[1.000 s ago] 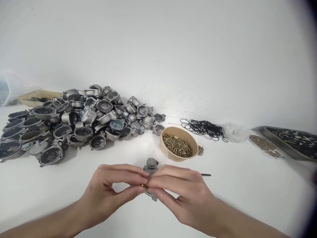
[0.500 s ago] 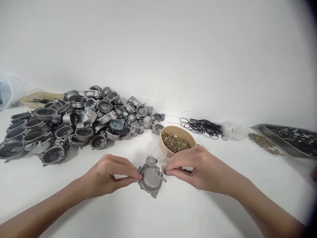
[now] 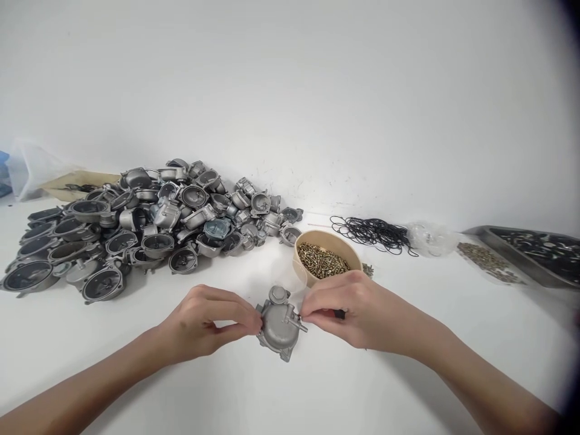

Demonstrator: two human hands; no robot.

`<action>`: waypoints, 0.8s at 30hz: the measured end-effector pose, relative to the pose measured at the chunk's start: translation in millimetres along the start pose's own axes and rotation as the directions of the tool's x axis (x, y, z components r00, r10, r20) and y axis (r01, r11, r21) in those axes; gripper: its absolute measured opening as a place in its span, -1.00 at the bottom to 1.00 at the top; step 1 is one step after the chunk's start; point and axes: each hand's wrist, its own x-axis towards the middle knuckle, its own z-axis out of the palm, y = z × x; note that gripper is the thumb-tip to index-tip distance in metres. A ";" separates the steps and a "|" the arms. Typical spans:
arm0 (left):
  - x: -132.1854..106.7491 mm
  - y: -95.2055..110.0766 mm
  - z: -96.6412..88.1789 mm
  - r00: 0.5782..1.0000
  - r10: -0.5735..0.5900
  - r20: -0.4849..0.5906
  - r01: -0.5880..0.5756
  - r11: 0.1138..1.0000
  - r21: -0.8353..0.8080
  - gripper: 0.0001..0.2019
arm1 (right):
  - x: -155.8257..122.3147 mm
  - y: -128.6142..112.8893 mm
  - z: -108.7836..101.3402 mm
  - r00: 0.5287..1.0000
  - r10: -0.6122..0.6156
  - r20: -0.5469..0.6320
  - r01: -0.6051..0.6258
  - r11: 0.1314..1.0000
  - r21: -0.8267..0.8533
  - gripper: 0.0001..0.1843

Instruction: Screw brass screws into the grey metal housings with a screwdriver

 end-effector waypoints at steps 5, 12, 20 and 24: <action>-0.2 -0.9 0.5 0.999 0.004 0.032 -0.004 1.000 0.007 -0.80 | 0.2 0.1 -2.4 1.000 -0.013 0.013 0.014 1.000 -0.013 -0.76; 2.0 0.1 1.0 0.995 0.075 0.066 -0.080 0.993 0.084 -0.77 | 0.3 0.7 -1.2 1.000 -0.004 -0.005 0.004 1.000 0.006 -0.77; 2.3 -0.2 2.7 0.991 0.118 0.057 -0.121 0.991 0.050 -0.75 | 1.2 1.3 -0.1 0.998 0.045 0.034 -0.044 0.999 -0.013 -0.79; 1.9 -0.9 2.5 0.993 0.098 0.061 -0.100 0.994 0.039 -0.75 | 1.0 1.7 1.2 1.000 0.024 0.006 -0.024 1.000 -0.019 -0.78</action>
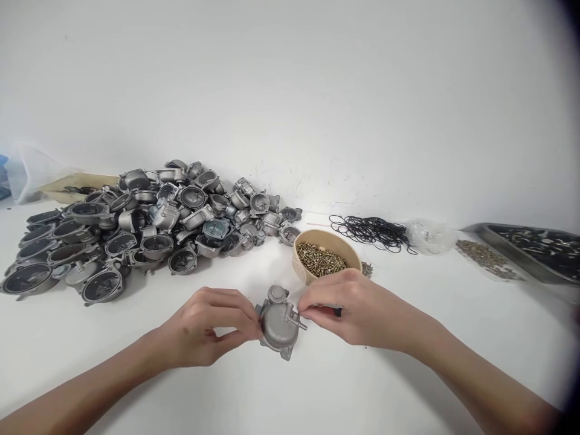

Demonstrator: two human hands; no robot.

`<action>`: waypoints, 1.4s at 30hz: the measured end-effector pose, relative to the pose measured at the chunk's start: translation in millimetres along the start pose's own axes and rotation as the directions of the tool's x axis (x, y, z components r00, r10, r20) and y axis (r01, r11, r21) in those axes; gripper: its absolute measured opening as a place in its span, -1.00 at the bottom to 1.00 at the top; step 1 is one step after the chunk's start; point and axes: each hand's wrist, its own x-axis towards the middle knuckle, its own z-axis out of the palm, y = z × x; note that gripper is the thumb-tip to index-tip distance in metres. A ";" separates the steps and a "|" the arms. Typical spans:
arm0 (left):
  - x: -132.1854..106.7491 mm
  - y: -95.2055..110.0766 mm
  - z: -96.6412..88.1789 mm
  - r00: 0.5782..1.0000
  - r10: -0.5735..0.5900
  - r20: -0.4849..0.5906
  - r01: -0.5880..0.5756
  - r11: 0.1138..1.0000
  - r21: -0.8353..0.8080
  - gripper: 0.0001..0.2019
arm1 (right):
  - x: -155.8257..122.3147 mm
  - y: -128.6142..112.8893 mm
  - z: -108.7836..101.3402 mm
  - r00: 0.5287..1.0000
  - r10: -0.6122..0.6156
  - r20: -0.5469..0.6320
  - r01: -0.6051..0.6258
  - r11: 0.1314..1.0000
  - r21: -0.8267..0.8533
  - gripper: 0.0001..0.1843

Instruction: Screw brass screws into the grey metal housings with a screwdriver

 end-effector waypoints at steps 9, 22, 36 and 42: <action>-0.8 -0.6 0.9 0.999 0.030 0.021 -0.032 0.993 0.116 -0.77 | 0.5 -0.8 2.5 0.999 -0.022 -0.024 0.023 0.999 0.022 -0.81; -0.4 6.1 0.9 0.995 -0.097 0.017 0.092 0.978 0.187 -0.82 | 1.9 10.0 6.9 0.995 -0.103 0.010 0.098 0.970 0.223 -0.82; -11.8 5.3 36.1 0.917 -0.394 -0.069 0.400 0.906 0.142 -0.27 | -5.5 5.1 15.8 0.954 -0.295 -0.059 0.295 0.955 -0.021 -0.78; -11.5 6.3 39.5 0.921 -0.376 -0.103 0.385 0.918 0.092 -0.31 | -7.2 1.3 18.2 0.953 -0.301 0.007 0.301 0.949 -0.099 -0.78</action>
